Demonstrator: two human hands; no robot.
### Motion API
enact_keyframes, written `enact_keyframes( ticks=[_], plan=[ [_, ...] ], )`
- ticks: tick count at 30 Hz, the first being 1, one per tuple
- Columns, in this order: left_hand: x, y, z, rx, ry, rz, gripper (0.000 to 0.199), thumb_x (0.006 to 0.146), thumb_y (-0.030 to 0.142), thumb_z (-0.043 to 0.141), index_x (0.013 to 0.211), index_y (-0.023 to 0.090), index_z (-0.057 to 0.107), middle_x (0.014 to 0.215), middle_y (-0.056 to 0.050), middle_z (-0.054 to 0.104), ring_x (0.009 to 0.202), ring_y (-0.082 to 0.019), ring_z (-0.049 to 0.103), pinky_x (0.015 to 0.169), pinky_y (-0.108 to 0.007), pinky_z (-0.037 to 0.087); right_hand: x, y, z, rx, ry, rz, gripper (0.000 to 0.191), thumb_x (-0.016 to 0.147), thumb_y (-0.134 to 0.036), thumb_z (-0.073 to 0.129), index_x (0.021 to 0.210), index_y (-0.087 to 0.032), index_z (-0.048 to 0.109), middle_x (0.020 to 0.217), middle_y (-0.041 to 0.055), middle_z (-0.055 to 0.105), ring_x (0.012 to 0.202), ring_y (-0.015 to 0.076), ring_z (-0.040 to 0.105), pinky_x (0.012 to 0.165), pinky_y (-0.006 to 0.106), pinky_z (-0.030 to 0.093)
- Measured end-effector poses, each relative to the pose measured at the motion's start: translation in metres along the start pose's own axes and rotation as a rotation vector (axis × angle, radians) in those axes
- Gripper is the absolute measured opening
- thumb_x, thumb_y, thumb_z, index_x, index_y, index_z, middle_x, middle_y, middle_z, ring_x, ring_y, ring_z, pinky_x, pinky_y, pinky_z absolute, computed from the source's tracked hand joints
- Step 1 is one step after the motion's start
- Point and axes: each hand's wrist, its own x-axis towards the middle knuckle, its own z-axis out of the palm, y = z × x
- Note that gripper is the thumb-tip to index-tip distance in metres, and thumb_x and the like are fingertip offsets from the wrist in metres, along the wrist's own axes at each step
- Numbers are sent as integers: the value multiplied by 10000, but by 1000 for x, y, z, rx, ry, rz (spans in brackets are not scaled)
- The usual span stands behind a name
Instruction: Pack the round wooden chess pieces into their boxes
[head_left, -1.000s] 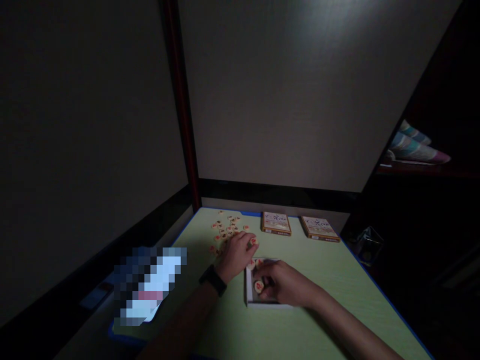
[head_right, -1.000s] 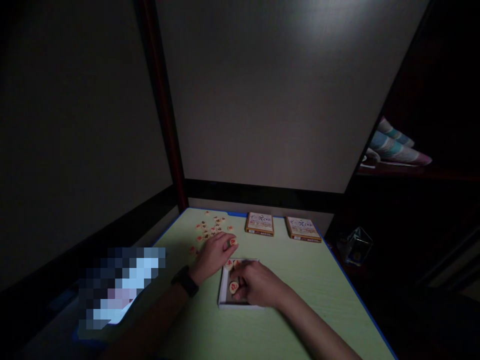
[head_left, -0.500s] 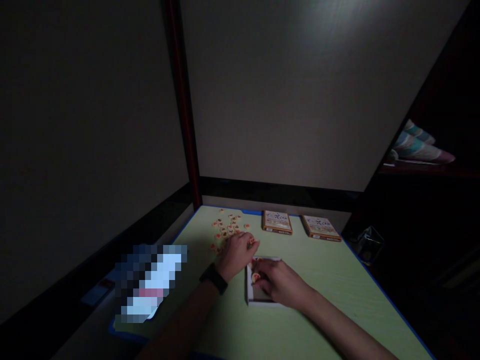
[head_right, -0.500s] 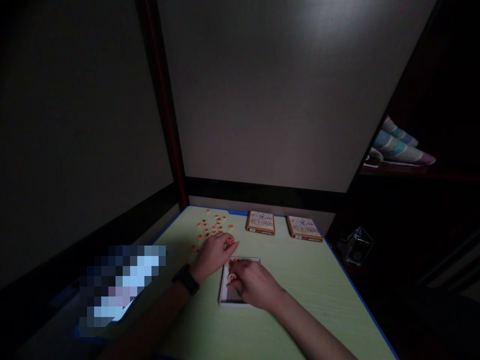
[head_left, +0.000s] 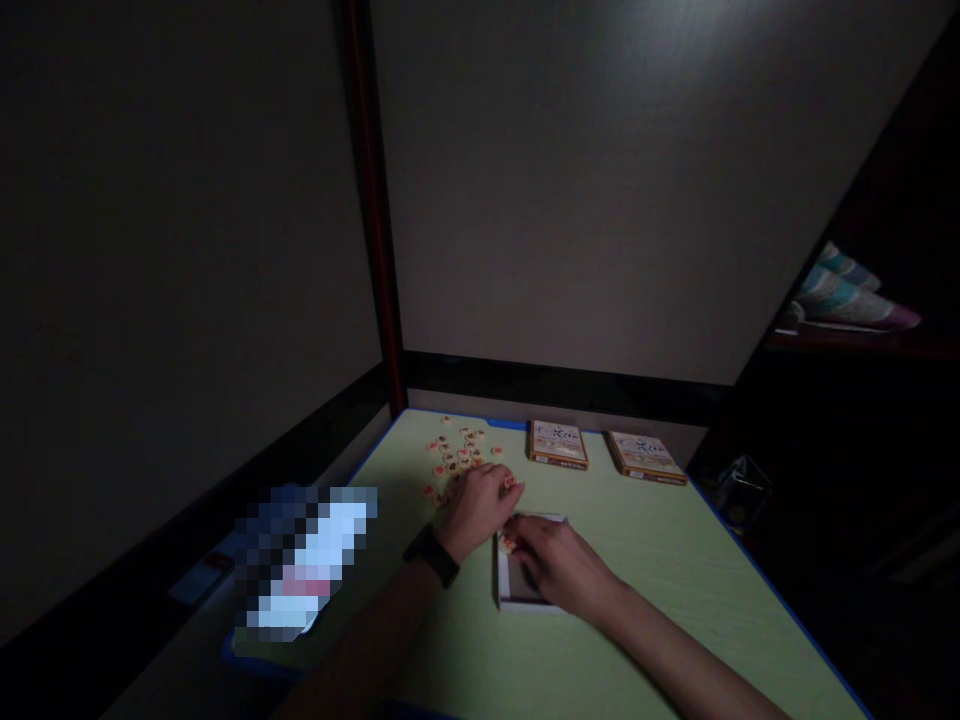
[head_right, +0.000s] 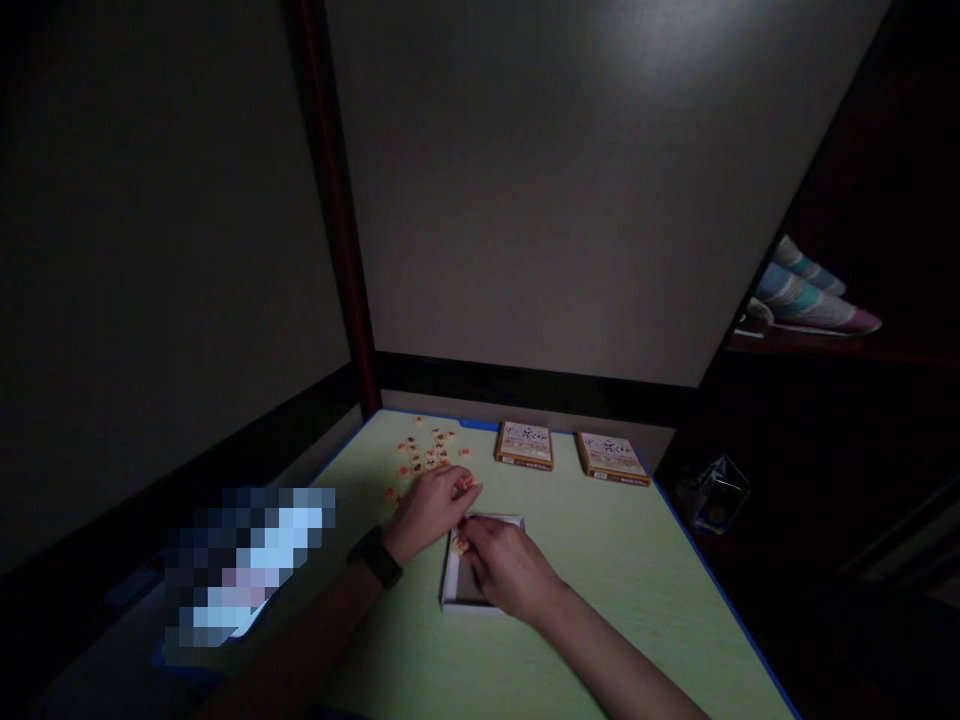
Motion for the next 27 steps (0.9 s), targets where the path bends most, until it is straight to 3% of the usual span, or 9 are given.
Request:
enact_keyframes(
  ticks=[6, 15, 19, 23, 27],
  plan=[
    [0, 2, -1, 8, -29, 3, 145, 861, 298, 573, 832, 191, 667, 855, -46, 707, 807, -184, 643, 758, -277, 472, 1, 0, 2, -46, 24, 50, 152, 813, -116, 576, 943, -183, 617, 910, 57, 688, 844, 199, 641, 744, 266, 457],
    [0, 0, 0, -34, -9, -16, 120, 828, 250, 616, 916, 200, 681, 905, -40, 679, 787, -169, 629, 760, -277, 483, 0, 2, 2, -33, 49, 16, 240, 755, -45, 559, 935, -192, 621, 908, 44, 699, 837, 192, 652, 751, 258, 472],
    [0, 2, -2, -95, 40, 0, 106, 796, 177, 631, 882, 204, 686, 873, -24, 664, 746, -143, 612, 721, -248, 475, 2, 7, -5, -54, 177, 57, 138, 819, -91, 531, 876, -183, 618, 829, 47, 681, 759, 189, 641, 707, 274, 482],
    [2, 5, -4, -181, 52, 9, 33, 725, 182, 698, 751, 183, 679, 757, -5, 646, 683, -129, 586, 664, -234, 449, 4, 19, -10, -119, 351, 51, 269, 846, -107, 525, 1094, -171, 606, 959, 82, 671, 823, 208, 647, 727, 305, 513],
    [3, 5, -5, -366, -63, -66, 157, 642, 268, 777, 672, 167, 661, 623, 29, 608, 599, -110, 546, 577, -214, 410, 4, 27, -10, -191, 380, -13, 345, 882, -187, 557, 1226, -187, 573, 1034, 93, 653, 822, 207, 657, 693, 303, 538]
  ],
)
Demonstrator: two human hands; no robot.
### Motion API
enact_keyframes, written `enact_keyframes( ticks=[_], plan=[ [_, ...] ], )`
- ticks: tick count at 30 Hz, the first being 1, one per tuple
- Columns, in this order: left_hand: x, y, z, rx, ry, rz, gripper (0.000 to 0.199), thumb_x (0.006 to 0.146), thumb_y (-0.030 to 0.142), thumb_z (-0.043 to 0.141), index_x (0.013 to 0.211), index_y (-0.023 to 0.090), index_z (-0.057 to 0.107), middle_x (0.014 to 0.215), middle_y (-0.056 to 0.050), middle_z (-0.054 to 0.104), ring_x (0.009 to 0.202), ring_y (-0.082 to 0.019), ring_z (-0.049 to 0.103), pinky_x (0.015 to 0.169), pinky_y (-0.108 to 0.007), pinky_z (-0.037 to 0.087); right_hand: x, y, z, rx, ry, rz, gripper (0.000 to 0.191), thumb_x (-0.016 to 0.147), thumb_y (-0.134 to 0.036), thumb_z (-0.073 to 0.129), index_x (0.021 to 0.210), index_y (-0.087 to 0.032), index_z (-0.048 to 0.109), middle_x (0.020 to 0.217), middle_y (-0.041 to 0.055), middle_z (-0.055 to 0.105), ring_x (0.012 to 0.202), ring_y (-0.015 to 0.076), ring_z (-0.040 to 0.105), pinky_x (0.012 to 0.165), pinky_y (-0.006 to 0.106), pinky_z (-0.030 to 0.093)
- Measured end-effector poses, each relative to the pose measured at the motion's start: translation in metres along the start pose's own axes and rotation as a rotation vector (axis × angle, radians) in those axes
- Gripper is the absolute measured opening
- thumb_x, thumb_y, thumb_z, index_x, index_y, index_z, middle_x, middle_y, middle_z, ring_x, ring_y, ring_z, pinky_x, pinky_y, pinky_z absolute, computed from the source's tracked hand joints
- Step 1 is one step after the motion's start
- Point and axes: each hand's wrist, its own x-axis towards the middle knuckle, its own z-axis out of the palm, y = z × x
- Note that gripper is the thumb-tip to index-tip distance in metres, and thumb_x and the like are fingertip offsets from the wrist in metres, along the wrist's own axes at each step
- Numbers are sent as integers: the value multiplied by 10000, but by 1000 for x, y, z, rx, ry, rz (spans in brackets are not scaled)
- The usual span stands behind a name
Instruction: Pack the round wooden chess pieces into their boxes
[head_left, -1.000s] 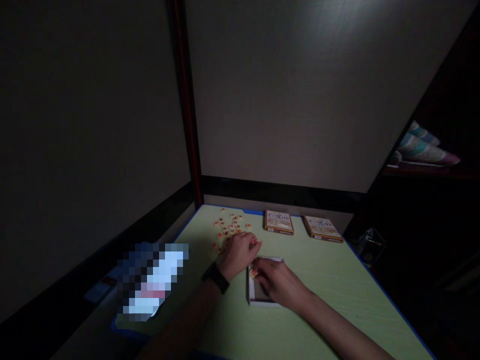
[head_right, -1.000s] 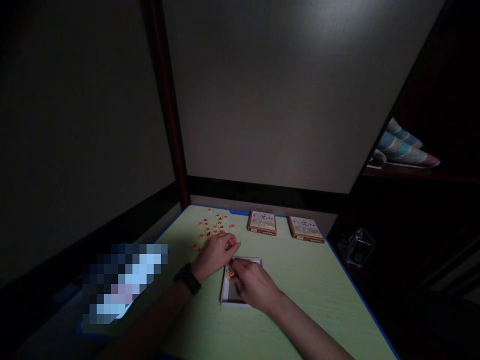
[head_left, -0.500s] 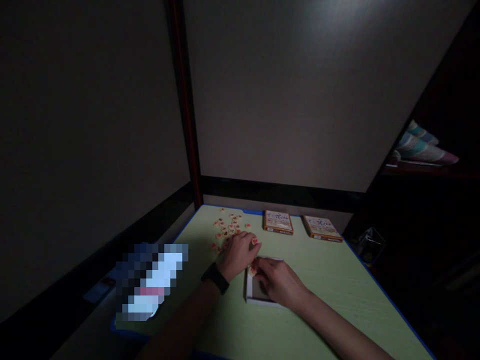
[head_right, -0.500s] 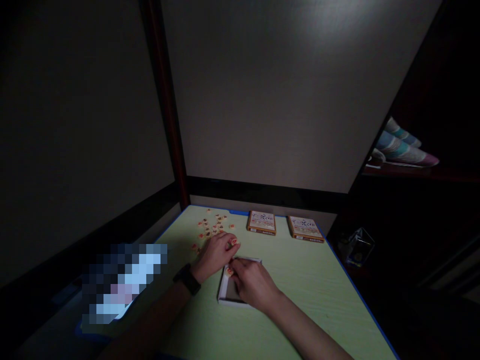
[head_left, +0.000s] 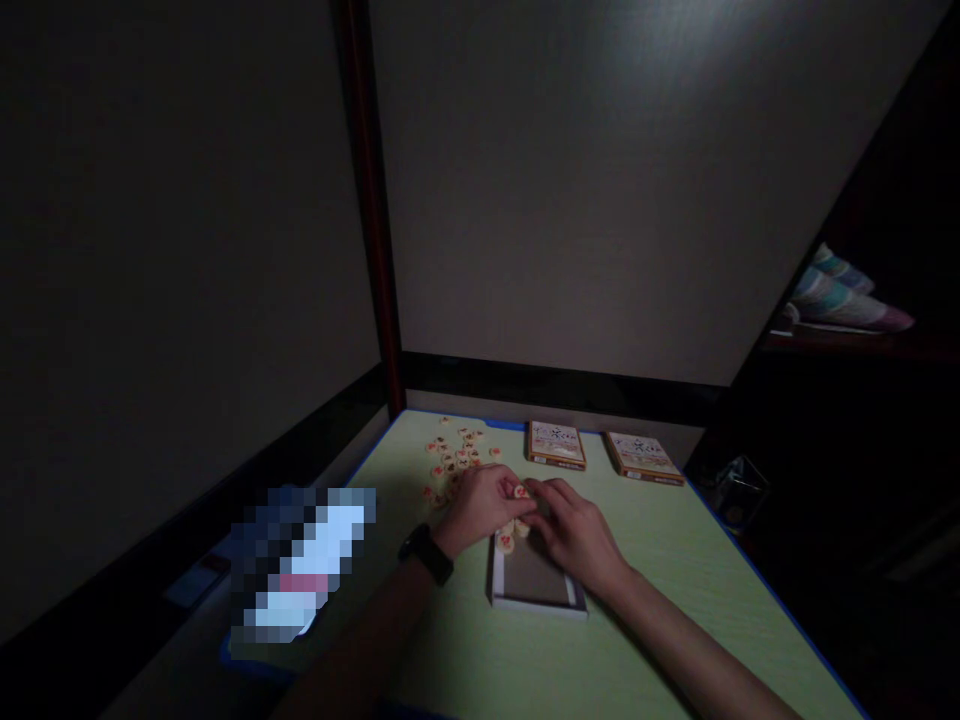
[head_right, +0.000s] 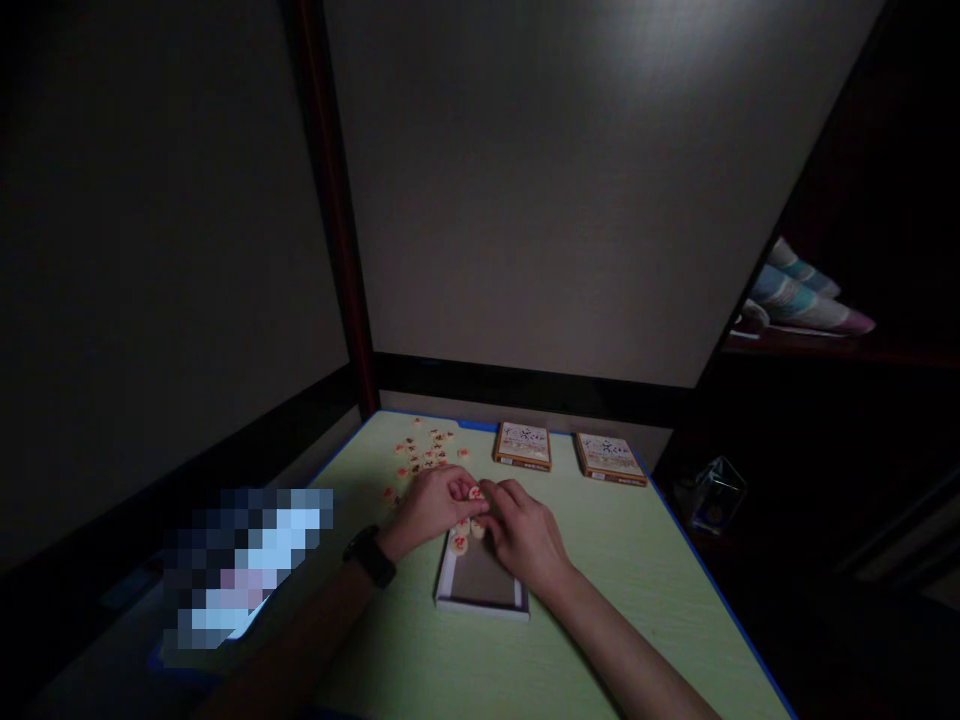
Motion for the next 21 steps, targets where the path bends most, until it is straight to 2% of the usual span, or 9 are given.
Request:
enact_keyframes(
  ticks=[3, 6, 9, 11, 13, 14, 17, 21],
  plan=[
    [1, -5, 2, -180, -131, -50, 232, 618, 320, 788, 640, 152, 630, 579, 44, 576, 548, -90, 501, 515, -201, 362, -2, 0, 1, -25, 29, -80, 251, 924, -245, 535, 1150, -186, 625, 987, 86, 662, 820, 200, 658, 689, 286, 535],
    [3, -13, 5, -313, -212, -73, 320, 572, 381, 813, 640, 143, 609, 572, 47, 548, 541, -86, 474, 496, -201, 337, -4, -1, -1, -47, 84, -171, 239, 957, -255, 485, 1111, -179, 651, 948, 85, 667, 808, 183, 651, 698, 265, 518],
    [5, -16, 3, -370, -283, -92, 392, 526, 422, 837, 688, 138, 620, 591, 47, 532, 562, -88, 469, 500, -200, 328, -4, -2, -4, -74, 142, -222, 270, 966, -267, 455, 1075, -160, 678, 880, 88, 652, 760, 173, 628, 652, 249, 489],
    [5, -14, -4, -384, -345, -79, 457, 496, 427, 853, 778, 133, 646, 616, 51, 521, 574, -85, 454, 503, -199, 311, -4, -4, -5, -68, 158, -204, 286, 963, -290, 459, 1003, -153, 707, 787, 75, 626, 693, 164, 601, 598, 239, 457],
    [5, -10, -15, -428, -404, -48, 500, 550, 454, 822, 895, 131, 657, 653, 48, 517, 590, -85, 443, 517, -202, 309, -3, -7, -4, -32, 118, -170, 292, 956, -297, 473, 913, -161, 728, 709, 56, 605, 637, 153, 578, 570, 233, 434],
    [4, -9, -20, -463, -426, -34, 468, 630, 475, 764, 927, 132, 652, 667, 41, 517, 601, -88, 444, 530, -206, 317, -3, -9, -4, -7, 79, -158, 290, 953, -290, 480, 883, -167, 732, 690, 49, 605, 623, 149, 575, 571, 233, 433],
    [5, -9, -28, -483, -410, -40, 329, 795, 462, 571, 833, 141, 631, 622, 41, 476, 580, -90, 423, 534, -218, 312, -4, -16, -2, 60, -50, -162, 258, 940, -245, 489, 921, -174, 737, 716, 51, 649, 639, 153, 601, 605, 237, 462],
    [9, -17, -20, -209, -258, -82, 352, 866, 388, 422, 714, 154, 637, 534, 43, 452, 551, -106, 437, 556, -232, 330, -6, -22, 3, 128, -125, -199, 247, 913, -183, 502, 1016, -175, 726, 842, 71, 713, 726, 169, 656, 686, 249, 519]
  ],
)
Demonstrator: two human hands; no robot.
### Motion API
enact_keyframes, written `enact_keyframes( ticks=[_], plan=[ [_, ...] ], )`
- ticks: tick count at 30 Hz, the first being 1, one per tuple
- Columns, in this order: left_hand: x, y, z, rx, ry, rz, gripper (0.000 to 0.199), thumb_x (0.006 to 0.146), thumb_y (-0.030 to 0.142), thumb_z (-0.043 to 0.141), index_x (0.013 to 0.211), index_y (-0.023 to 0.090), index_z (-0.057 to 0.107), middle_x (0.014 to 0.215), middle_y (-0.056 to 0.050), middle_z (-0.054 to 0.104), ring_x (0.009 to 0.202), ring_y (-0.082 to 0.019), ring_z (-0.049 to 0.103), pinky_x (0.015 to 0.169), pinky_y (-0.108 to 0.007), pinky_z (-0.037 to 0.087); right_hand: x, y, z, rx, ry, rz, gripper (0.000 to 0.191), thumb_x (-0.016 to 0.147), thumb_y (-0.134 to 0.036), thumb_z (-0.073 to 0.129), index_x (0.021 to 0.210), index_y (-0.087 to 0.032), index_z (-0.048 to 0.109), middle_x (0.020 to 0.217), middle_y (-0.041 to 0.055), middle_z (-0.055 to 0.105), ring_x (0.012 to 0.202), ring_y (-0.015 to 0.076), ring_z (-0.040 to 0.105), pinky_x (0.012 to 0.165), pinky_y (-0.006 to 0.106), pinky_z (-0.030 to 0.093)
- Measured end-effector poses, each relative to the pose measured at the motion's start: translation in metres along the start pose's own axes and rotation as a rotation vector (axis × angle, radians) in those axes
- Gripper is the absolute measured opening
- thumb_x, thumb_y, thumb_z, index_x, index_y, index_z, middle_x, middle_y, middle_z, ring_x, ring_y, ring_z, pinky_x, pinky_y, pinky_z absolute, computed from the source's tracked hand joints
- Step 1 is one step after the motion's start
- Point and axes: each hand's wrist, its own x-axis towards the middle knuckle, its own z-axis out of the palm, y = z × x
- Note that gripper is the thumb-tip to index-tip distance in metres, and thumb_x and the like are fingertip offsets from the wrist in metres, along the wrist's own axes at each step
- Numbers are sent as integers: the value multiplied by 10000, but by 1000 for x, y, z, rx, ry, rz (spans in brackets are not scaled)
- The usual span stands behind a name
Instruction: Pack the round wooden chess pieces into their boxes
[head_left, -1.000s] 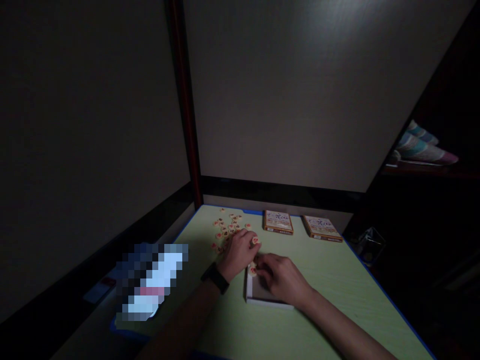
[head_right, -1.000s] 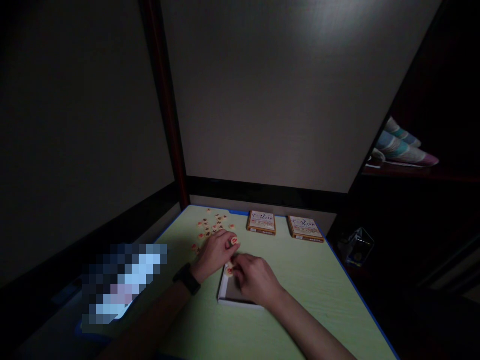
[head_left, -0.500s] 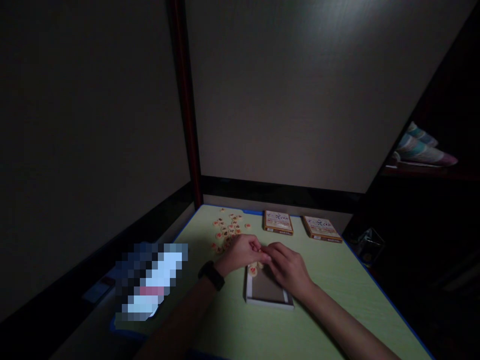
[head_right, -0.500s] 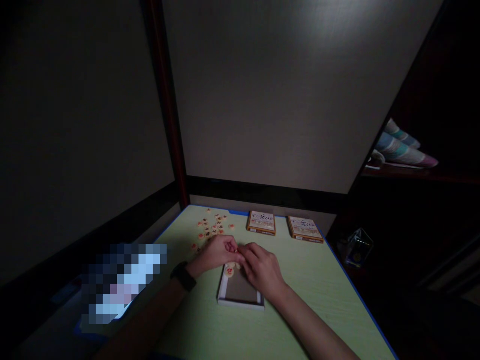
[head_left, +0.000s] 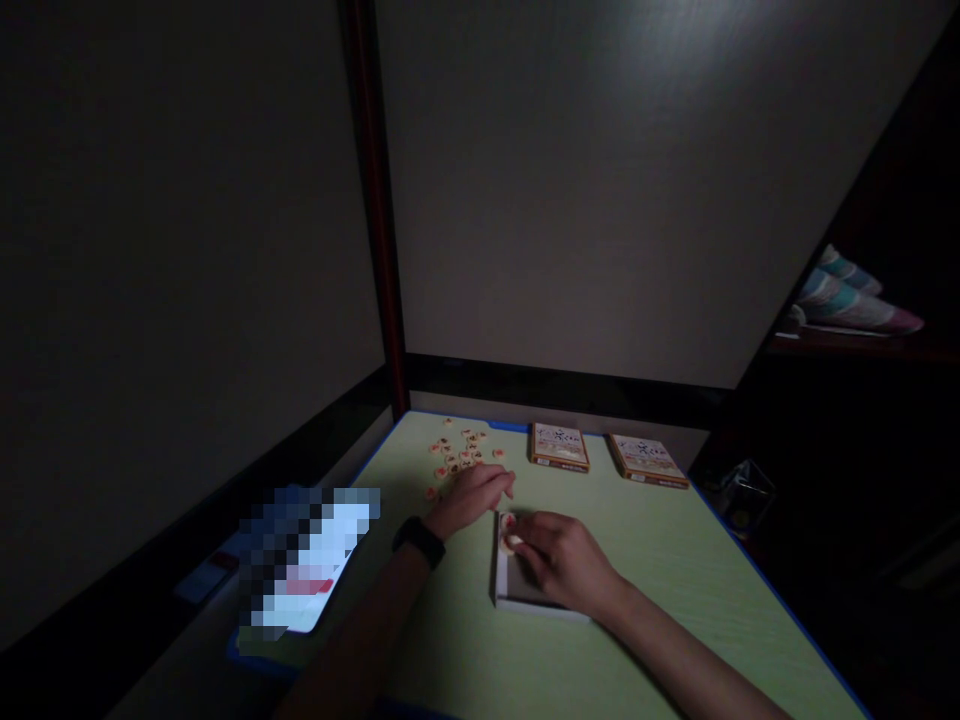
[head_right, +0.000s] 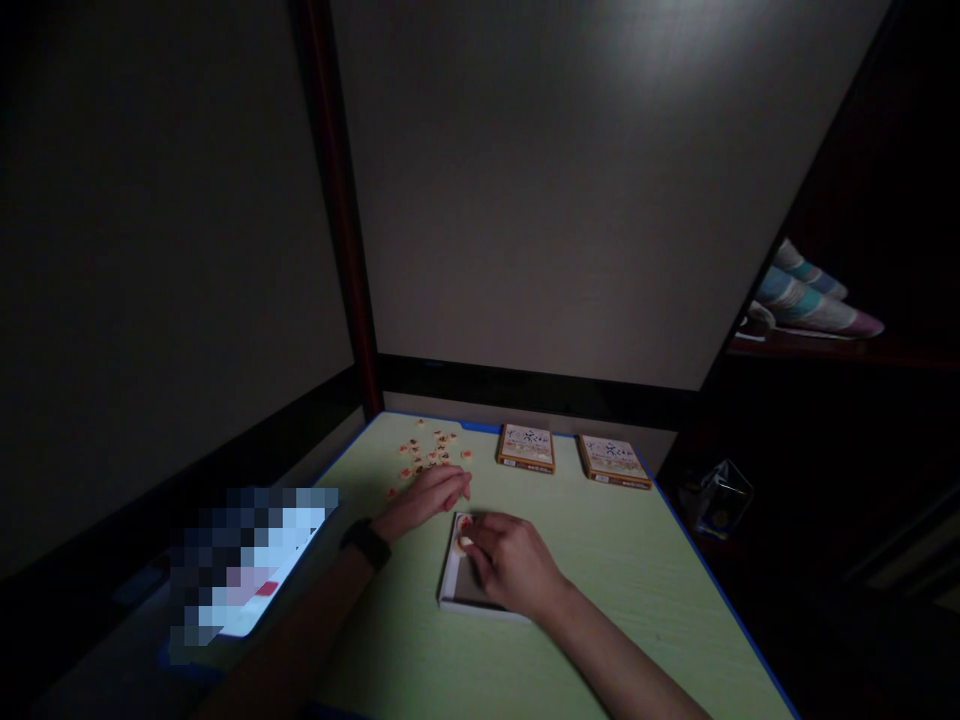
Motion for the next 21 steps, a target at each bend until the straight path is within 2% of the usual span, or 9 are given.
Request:
enact_keyframes(
  ticks=[3, 7, 14, 21],
  plan=[
    [5, -6, 7, 224, 103, -32, 400, 881, 337, 394, 676, 150, 682, 492, 29, 488, 553, -124, 485, 600, -244, 359, -2, 1, 7, 28, -6, -15, 239, 888, -154, 527, 990, -196, 738, 940, 77, 733, 827, 178, 686, 773, 259, 540],
    [6, -9, 12, 367, 80, -58, 433, 894, 331, 407, 666, 138, 721, 438, 16, 503, 523, -133, 503, 587, -244, 358, -5, 5, 14, 43, -21, -3, 273, 858, -127, 536, 1011, -212, 745, 988, 77, 737, 926, 184, 691, 854, 267, 542],
    [4, -11, 14, 436, 62, -67, 442, 896, 350, 426, 644, 135, 717, 465, 1, 560, 503, -120, 488, 540, -241, 313, -5, 6, 12, 66, -59, 28, 260, 855, -140, 554, 1028, -214, 734, 1021, 69, 734, 975, 189, 682, 899, 278, 533],
    [2, -9, 14, 474, 44, -36, 478, 894, 371, 423, 540, 133, 639, 453, -2, 544, 493, -107, 463, 531, -238, 295, -4, 5, 10, 45, -69, 23, 230, 879, -145, 531, 1007, -206, 712, 984, 64, 733, 893, 176, 686, 822, 266, 531]
  ],
)
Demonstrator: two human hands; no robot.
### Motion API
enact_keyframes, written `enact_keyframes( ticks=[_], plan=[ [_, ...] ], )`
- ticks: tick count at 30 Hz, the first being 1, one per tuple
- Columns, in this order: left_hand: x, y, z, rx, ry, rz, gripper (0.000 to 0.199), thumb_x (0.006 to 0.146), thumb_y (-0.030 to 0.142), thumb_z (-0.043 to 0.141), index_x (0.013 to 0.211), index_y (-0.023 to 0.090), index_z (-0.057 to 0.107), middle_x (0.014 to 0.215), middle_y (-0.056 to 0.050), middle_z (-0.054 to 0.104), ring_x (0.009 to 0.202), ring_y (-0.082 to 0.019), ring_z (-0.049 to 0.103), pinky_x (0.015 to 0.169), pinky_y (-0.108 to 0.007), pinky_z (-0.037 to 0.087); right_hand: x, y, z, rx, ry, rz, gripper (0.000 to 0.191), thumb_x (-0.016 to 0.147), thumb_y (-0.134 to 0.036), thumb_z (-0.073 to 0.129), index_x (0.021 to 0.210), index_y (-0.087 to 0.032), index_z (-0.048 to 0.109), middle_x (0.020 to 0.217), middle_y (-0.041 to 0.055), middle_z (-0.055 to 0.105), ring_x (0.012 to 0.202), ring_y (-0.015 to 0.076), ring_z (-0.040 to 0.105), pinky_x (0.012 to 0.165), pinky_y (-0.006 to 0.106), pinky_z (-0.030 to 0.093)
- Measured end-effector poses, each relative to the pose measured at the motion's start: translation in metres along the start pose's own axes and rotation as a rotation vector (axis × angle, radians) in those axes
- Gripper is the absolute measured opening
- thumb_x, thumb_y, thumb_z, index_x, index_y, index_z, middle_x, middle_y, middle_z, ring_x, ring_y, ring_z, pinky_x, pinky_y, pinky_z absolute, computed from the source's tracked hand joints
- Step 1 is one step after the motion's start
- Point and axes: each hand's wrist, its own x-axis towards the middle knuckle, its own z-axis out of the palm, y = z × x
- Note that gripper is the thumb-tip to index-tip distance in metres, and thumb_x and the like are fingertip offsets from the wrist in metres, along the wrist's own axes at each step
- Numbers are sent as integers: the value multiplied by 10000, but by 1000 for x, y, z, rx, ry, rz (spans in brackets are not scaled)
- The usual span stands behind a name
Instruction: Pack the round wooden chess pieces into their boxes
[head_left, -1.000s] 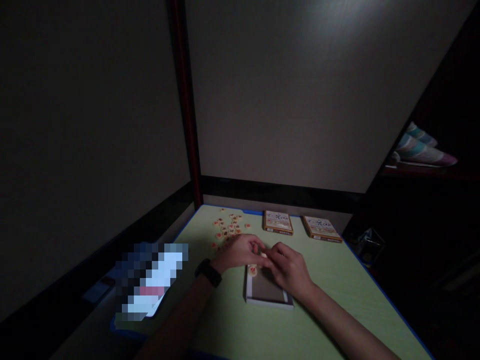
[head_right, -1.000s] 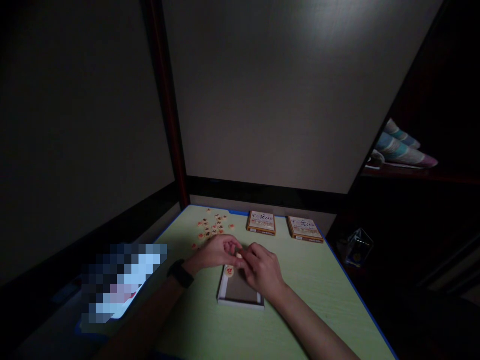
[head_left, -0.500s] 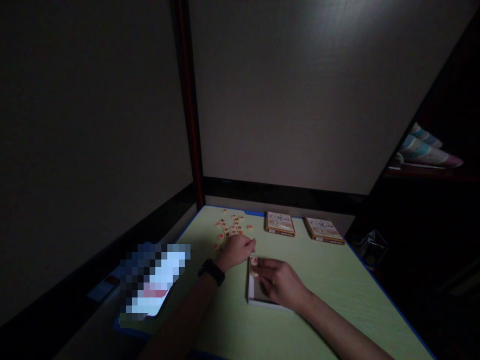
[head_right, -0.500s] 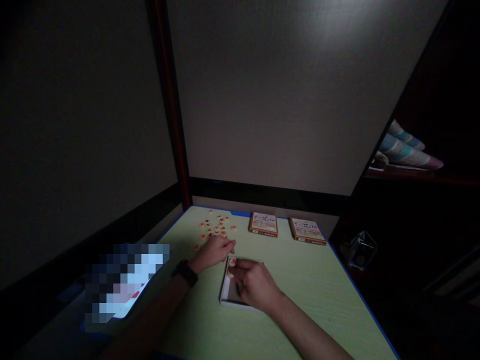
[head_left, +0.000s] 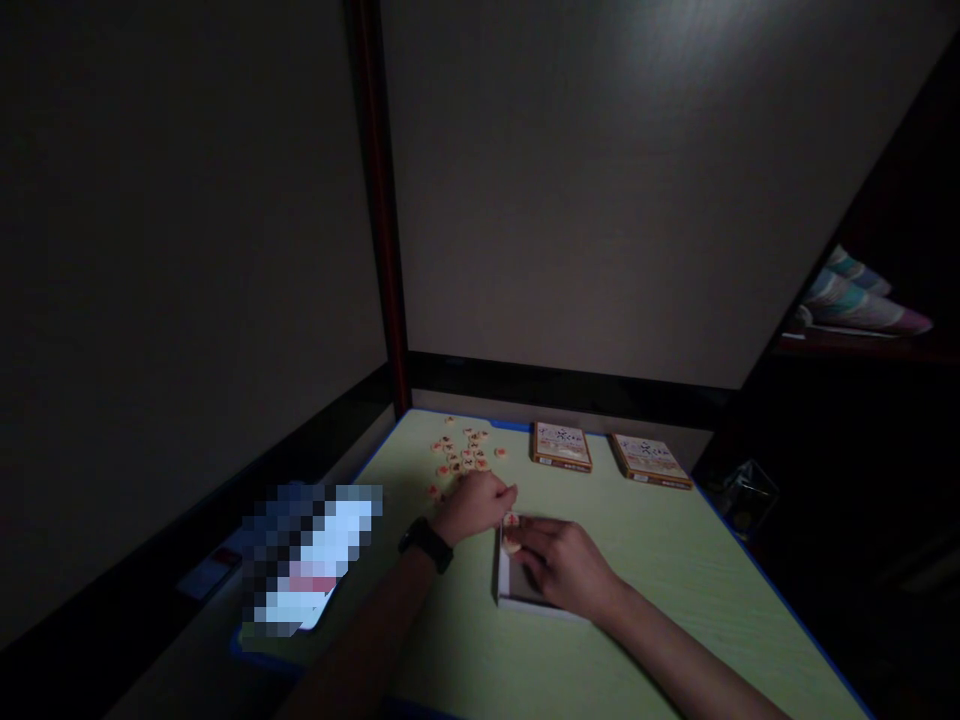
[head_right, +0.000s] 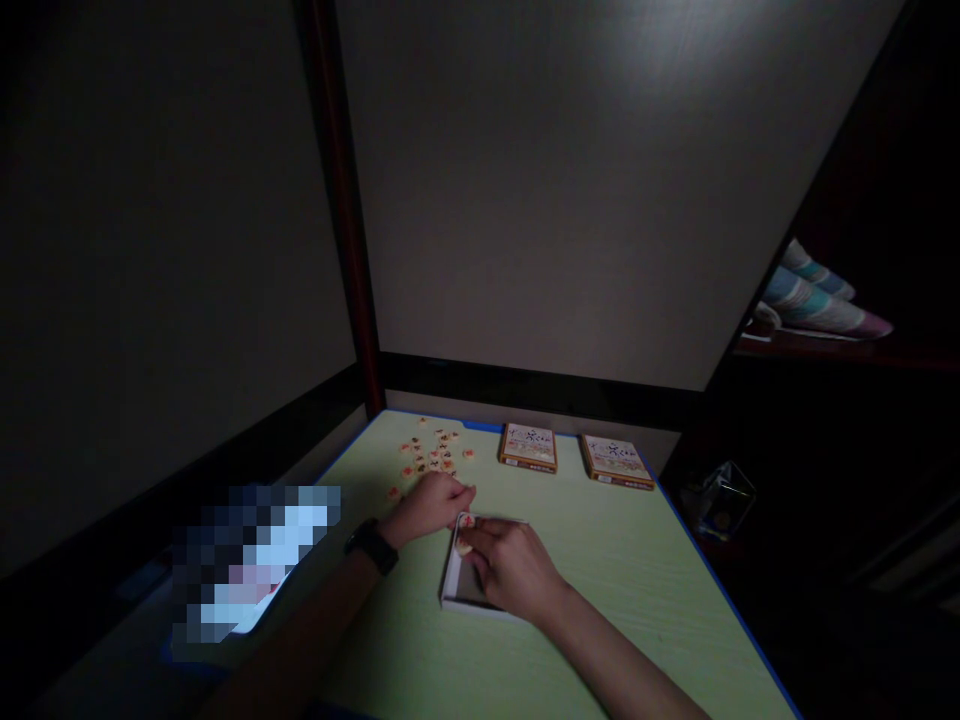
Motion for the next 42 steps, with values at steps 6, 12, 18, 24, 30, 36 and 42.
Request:
enact_keyframes(
  ticks=[6, 12, 18, 24, 30, 36, 42],
  plan=[
    [-1, 0, 1, -12, -1, 17, 484, 891, 374, 424, 495, 147, 584, 446, 1, 537, 484, -103, 446, 522, -231, 290, 2, -5, -5, -29, -53, 87, 227, 865, -131, 527, 1035, -200, 662, 917, 51, 718, 824, 185, 675, 730, 260, 510],
    [0, -2, 2, 18, 8, 20, 466, 894, 386, 428, 550, 150, 637, 464, 4, 540, 498, -111, 459, 533, -236, 300, 2, -8, -7, -51, -73, 149, 208, 834, -145, 557, 1018, -200, 637, 884, 40, 712, 790, 191, 667, 706, 262, 489],
    [-1, -2, 2, 68, 10, 21, 481, 898, 402, 418, 574, 148, 668, 480, -4, 549, 509, -116, 464, 536, -239, 293, 3, -7, -7, -57, -93, 138, 216, 850, -150, 548, 1043, -194, 634, 890, 41, 718, 790, 188, 671, 698, 257, 480],
    [-1, -1, 2, 66, 5, 26, 475, 904, 403, 418, 597, 154, 681, 491, -12, 574, 521, -125, 473, 560, -239, 316, 3, -9, -7, -60, -80, 150, 201, 897, -235, 551, 1072, -188, 637, 905, 58, 729, 797, 190, 683, 704, 255, 485],
    [-2, 1, -1, 68, 2, 29, 473, 901, 390, 426, 559, 148, 646, 452, 8, 506, 494, -113, 439, 520, -239, 271, 3, -8, -5, -110, -55, 100, 261, 880, -182, 540, 1118, -184, 646, 930, 65, 739, 801, 188, 694, 706, 256, 508],
    [-2, 0, 1, 67, 17, 46, 470, 902, 375, 441, 543, 147, 642, 448, 13, 489, 500, -114, 423, 531, -245, 270, 2, -7, -4, -101, -39, 65, 249, 849, -147, 546, 1056, -188, 679, 965, 66, 739, 819, 186, 693, 738, 266, 522],
    [-2, 0, 1, 70, 25, 57, 463, 897, 360, 450, 532, 141, 632, 444, 13, 474, 494, -107, 412, 524, -244, 246, 3, -8, -5, -102, -43, 82, 265, 849, -153, 535, 1066, -187, 682, 939, 66, 740, 818, 191, 690, 741, 270, 525]
  ],
)
